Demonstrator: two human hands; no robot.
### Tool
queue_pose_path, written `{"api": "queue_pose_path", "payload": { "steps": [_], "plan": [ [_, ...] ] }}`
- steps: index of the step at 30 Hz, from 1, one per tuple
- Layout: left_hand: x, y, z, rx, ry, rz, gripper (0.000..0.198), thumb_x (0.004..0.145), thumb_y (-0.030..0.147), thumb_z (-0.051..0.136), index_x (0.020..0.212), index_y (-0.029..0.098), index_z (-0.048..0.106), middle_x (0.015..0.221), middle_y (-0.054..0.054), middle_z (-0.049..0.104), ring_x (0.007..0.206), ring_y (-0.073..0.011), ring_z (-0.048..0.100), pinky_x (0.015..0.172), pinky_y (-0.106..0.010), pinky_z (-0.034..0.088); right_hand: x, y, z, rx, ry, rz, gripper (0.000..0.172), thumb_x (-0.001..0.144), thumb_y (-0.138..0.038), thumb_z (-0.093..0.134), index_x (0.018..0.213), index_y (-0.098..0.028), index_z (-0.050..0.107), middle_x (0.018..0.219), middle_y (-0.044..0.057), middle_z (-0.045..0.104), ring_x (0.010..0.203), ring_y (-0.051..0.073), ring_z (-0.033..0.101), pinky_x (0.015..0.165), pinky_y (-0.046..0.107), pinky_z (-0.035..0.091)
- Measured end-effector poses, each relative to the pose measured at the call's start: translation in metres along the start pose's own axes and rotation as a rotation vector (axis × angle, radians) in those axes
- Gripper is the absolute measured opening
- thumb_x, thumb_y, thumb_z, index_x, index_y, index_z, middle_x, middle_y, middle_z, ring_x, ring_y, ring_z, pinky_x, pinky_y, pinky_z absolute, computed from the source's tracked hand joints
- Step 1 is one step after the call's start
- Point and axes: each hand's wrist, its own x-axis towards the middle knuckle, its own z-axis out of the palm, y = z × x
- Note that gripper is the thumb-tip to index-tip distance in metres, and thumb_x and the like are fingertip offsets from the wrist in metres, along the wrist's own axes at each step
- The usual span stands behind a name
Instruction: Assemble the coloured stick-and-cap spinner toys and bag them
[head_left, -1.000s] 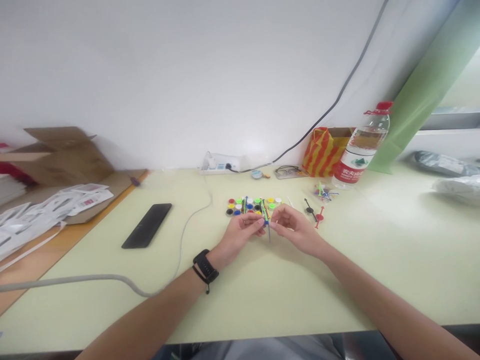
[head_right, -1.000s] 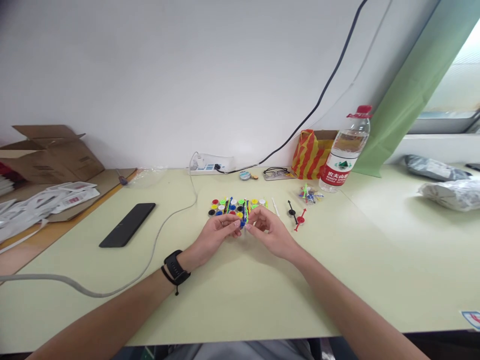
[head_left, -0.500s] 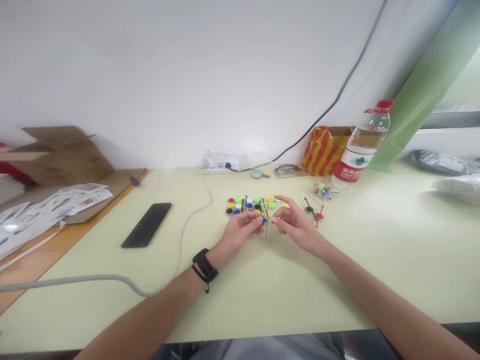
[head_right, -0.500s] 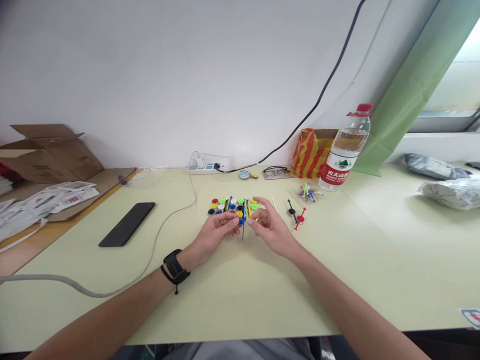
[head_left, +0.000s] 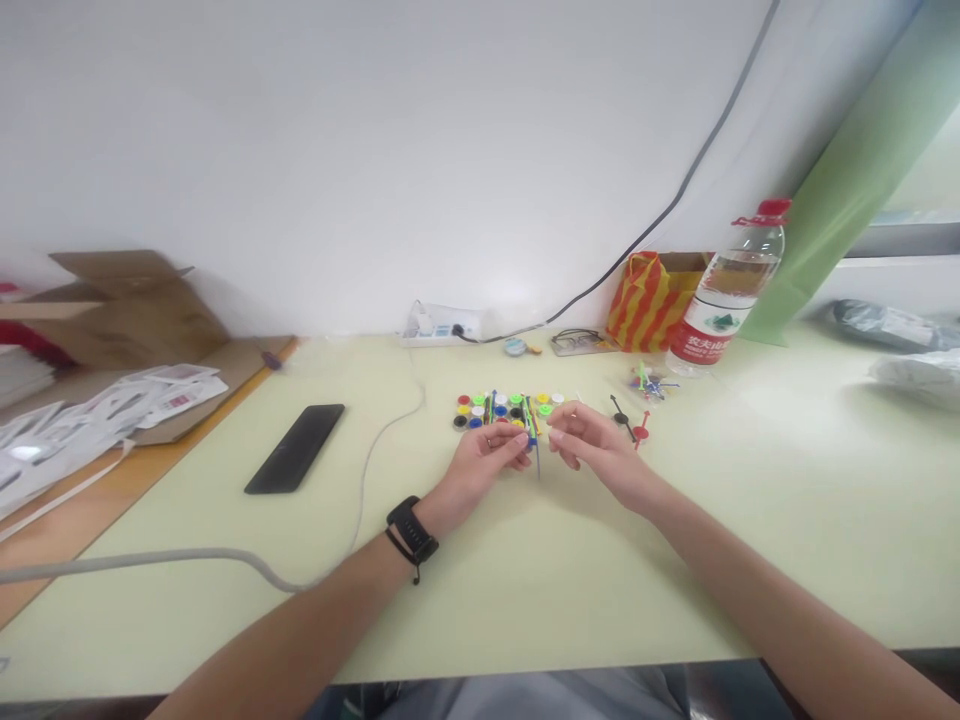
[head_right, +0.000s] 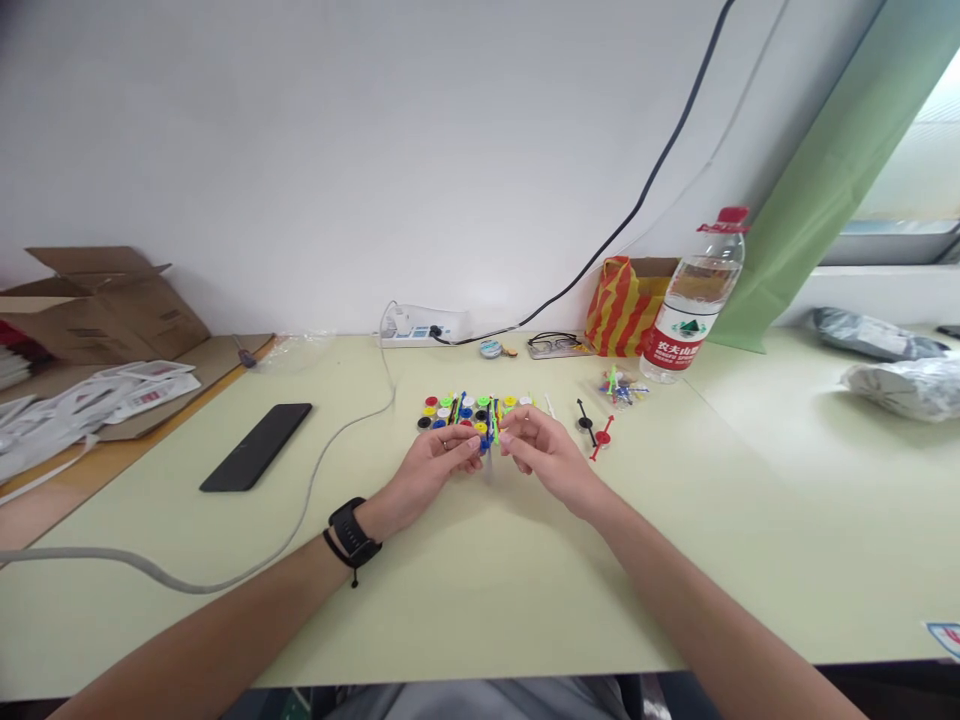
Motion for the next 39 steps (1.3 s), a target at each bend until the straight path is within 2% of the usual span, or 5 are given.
{"api": "queue_pose_path", "payload": {
  "steps": [4,15,22,35,39],
  "plan": [
    [0.000,-0.001,0.000,-0.009,-0.022,0.004,0.033,0.084,0.044,0.078,0.103,0.017,0.075,0.084,-0.006,0.073,0.078,-0.0171,0.067,0.077,-0.031,0.052,0.000,0.000,0.003,-0.054,-0.023,-0.006,0.036,0.087,-0.051,0.070,0.112,-0.026,0.062,0.091,0.002,0.060,0.062,0.012,0.049,0.058,0.029,0.045],
    [0.001,-0.003,-0.001,-0.026,-0.022,0.013,0.029,0.086,0.040,0.077,0.103,0.017,0.075,0.085,-0.004,0.072,0.079,-0.0159,0.066,0.078,-0.030,0.052,-0.001,-0.001,0.002,-0.069,-0.033,0.003,0.032,0.090,-0.045,0.069,0.115,-0.026,0.067,0.094,0.003,0.059,0.065,0.012,0.052,0.060,0.030,0.048],
    [0.001,-0.003,-0.001,-0.035,-0.020,0.001,0.029,0.085,0.041,0.077,0.102,0.017,0.075,0.085,-0.005,0.072,0.080,-0.0167,0.066,0.080,-0.031,0.052,0.000,0.006,-0.003,-0.104,-0.022,-0.051,0.043,0.093,-0.040,0.066,0.134,-0.030,0.057,0.093,0.001,0.056,0.065,0.012,0.049,0.061,0.029,0.046],
    [0.001,-0.004,-0.002,-0.056,-0.028,-0.008,0.031,0.086,0.041,0.077,0.104,0.016,0.074,0.088,-0.006,0.070,0.081,-0.0159,0.066,0.081,-0.031,0.052,-0.002,0.009,-0.002,-0.299,-0.035,-0.154,0.053,0.097,-0.039,0.059,0.148,-0.031,0.046,0.093,0.002,0.057,0.066,0.013,0.049,0.060,0.028,0.044],
    [0.002,-0.005,-0.002,-0.056,-0.019,-0.008,0.030,0.085,0.040,0.078,0.102,0.015,0.074,0.088,-0.006,0.070,0.080,-0.0156,0.066,0.080,-0.030,0.052,-0.005,0.010,0.002,-0.309,-0.010,-0.197,0.070,0.097,-0.039,0.058,0.159,-0.034,0.024,0.095,0.001,0.057,0.064,0.012,0.050,0.060,0.028,0.046]
  ]
}}
